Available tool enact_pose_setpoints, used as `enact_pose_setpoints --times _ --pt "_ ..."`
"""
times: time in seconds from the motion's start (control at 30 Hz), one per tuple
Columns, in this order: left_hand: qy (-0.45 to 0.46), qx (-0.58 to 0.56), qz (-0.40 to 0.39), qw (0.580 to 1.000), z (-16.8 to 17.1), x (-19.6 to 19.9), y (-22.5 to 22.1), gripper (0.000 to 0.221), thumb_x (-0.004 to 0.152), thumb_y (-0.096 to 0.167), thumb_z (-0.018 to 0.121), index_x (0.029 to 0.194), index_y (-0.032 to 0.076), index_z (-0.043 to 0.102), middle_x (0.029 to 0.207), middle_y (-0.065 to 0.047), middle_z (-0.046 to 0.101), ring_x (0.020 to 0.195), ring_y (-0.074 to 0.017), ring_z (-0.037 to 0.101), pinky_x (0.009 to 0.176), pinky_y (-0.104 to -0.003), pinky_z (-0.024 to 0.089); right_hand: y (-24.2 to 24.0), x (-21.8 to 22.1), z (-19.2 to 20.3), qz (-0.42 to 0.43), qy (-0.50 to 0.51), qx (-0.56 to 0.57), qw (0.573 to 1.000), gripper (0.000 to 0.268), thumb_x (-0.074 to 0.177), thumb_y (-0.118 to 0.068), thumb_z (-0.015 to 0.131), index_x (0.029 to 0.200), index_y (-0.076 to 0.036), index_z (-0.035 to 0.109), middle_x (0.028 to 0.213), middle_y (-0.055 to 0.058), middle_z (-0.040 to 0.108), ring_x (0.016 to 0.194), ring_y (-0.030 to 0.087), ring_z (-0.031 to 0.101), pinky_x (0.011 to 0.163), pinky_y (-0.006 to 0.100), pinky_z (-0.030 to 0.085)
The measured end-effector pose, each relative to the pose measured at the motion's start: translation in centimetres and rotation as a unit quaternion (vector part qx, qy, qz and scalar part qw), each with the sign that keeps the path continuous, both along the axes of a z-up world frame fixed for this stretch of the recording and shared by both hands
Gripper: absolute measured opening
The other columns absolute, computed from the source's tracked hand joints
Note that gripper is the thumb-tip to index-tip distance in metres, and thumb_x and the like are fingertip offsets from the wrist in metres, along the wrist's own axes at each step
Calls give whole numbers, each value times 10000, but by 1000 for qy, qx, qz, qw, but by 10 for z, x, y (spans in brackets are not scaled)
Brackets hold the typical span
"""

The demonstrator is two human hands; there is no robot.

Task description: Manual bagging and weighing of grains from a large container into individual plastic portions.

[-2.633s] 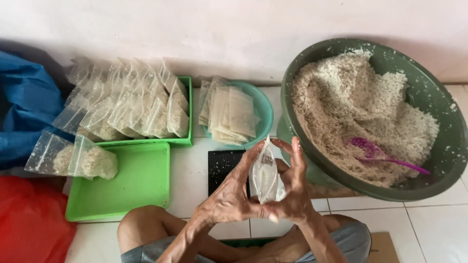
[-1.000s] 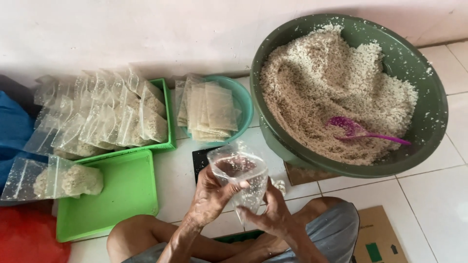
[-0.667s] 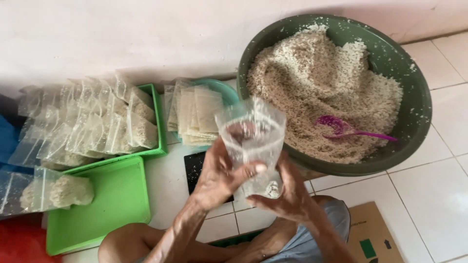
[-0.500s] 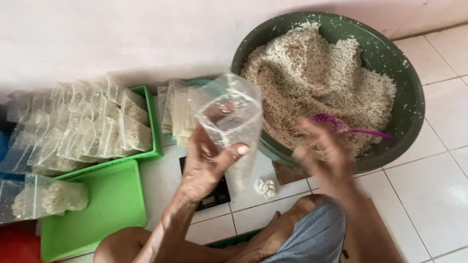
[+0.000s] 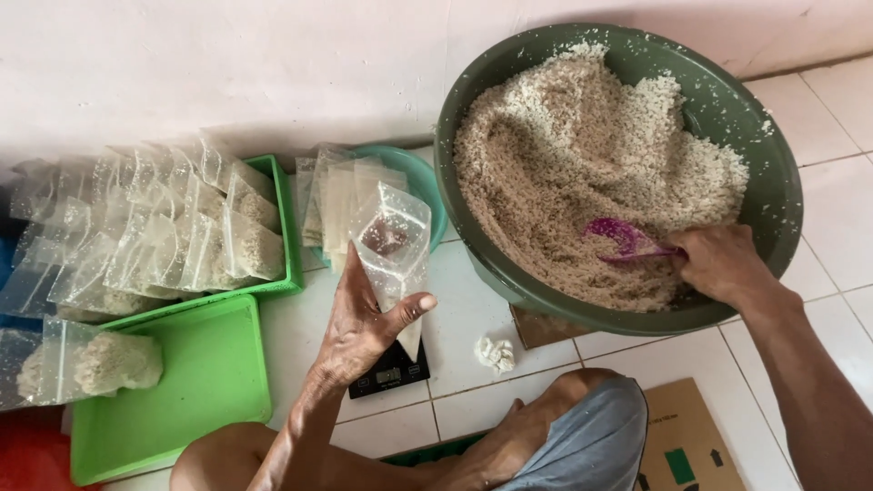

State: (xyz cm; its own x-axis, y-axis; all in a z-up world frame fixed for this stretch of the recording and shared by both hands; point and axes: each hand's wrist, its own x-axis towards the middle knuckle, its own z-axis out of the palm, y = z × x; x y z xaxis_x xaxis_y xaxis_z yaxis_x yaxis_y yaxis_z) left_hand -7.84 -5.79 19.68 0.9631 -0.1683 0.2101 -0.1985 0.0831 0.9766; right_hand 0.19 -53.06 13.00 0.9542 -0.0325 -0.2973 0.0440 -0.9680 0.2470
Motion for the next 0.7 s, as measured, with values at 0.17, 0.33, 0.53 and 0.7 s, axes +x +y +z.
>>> enact_pose_setpoints --times 0.17,0.33,0.53,0.7 --pt "52 13 30 998 -7 -3 6 720 764 167 761 1371 51 393 1266 -135 562 1157 -251 561 1020 -396 440 -8 3 4 49 -41 47 997 406 873 -73 581 1256 -198 634 1138 63 676 898 207 730 922 388 611" --pt "58 28 40 997 -13 -5 8 699 766 194 758 1359 58 413 1239 -124 568 1139 -247 562 1002 -394 440 -6 -3 16 138 -150 -65 977 292 1047 -363 421 1096 -166 630 936 31 592 664 111 641 766 355 626" --pt "73 18 34 997 -17 -9 11 754 750 189 772 1387 47 395 1288 -136 585 1169 -252 574 1021 -388 432 51 7 52 208 -321 -81 921 357 974 -203 605 1325 -222 669 926 -15 575 812 134 557 831 305 341" --pt "62 33 48 996 -26 -12 19 714 742 223 786 1329 37 424 1209 -138 618 1106 -255 616 989 -400 473 79 62 60 294 -388 -124 865 600 914 -215 715 1497 -296 602 1002 -10 583 759 114 528 857 304 366"
